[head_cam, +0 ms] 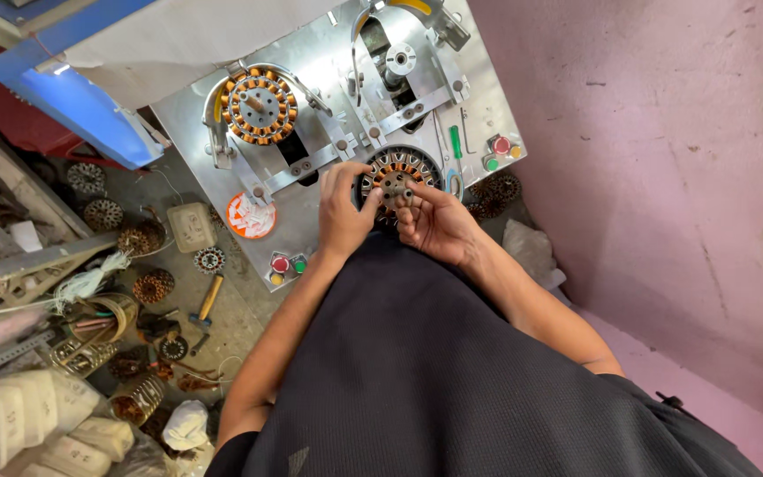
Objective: The person places a stator core into a winding machine, adjusts the wires and slots using a thin metal tool, and handles several cores by hand.
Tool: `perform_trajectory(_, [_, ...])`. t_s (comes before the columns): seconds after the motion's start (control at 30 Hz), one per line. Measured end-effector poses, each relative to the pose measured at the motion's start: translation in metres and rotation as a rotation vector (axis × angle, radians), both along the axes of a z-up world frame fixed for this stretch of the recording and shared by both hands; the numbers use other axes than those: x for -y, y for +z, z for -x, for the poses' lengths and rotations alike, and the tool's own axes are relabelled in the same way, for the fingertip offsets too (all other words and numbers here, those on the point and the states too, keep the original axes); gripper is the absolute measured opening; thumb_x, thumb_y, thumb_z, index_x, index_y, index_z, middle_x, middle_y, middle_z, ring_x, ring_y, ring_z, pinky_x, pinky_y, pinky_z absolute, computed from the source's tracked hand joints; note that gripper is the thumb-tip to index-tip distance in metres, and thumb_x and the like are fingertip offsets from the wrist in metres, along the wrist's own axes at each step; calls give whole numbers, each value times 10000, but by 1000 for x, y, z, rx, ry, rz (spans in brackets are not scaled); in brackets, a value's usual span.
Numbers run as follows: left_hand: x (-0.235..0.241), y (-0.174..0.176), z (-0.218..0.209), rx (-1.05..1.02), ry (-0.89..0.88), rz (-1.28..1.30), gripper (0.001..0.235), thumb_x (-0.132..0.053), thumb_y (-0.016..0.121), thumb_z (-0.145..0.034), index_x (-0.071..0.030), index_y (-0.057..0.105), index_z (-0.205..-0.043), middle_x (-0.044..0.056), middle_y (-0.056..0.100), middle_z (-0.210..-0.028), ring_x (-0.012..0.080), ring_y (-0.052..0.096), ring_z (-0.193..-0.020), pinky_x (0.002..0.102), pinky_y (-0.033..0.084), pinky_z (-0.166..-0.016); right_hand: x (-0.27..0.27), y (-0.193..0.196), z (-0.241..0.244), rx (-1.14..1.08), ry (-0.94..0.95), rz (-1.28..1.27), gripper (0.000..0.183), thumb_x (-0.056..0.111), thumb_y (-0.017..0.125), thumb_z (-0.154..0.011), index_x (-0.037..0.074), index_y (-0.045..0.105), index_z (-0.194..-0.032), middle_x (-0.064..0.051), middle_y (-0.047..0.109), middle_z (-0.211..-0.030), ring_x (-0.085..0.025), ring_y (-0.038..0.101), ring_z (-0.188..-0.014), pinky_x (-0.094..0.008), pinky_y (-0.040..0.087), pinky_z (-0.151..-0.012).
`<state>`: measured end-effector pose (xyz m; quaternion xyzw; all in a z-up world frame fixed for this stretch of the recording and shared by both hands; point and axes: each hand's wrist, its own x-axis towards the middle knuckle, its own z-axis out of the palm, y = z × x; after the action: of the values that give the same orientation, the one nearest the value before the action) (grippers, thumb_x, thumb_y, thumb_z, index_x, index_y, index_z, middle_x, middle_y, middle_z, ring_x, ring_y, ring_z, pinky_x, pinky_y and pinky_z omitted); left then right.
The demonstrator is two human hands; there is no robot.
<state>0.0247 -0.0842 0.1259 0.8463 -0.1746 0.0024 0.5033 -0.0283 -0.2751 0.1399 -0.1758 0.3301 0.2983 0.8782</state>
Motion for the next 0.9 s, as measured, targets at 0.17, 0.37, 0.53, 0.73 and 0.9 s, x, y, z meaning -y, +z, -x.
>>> perform_trajectory(0.17, [4,-3,-2,-41,17,20,355,-95,778,-850,-70,619,-1166,108,639,-1173,331,599,-1159,421,487,-1011,17,12,-1,134,269,377,461,431,541,-1020,46,635,-783,-82,619,-551,-203,609,-484,-319,498,-478])
perform_trajectory(0.37, [-10,-2,9,-119,98,63,331,-95,753,-865,-46,619,-1164,117,634,-1180,307,635,-1118,394,551,-921,48,30,-19,428,529,962,300,284,681,-991,56,606,-811,-43,617,-589,-125,580,-494,-263,420,-457])
perform_trajectory(0.53, [-27,-12,15,-138,228,88,299,-96,735,-886,-48,621,-1159,99,653,-1146,270,673,-1049,373,564,-843,49,32,-40,572,502,1111,235,248,671,-1008,55,614,-887,-8,660,-673,-78,623,-592,-231,497,-554])
perform_trajectory(0.73, [-52,-20,23,-181,292,81,268,-96,729,-887,-46,627,-1129,92,667,-1098,242,693,-992,368,557,-822,40,29,-27,689,628,1344,206,225,702,-969,29,641,-989,-24,694,-767,-93,651,-702,-269,533,-646])
perform_trajectory(0.9, [-81,-27,34,-202,280,82,252,-94,730,-887,-45,634,-1114,86,686,-1066,232,704,-971,361,562,-812,27,9,-14,591,654,1754,382,225,749,-945,4,567,-1197,-144,690,-962,-186,680,-854,-328,567,-737])
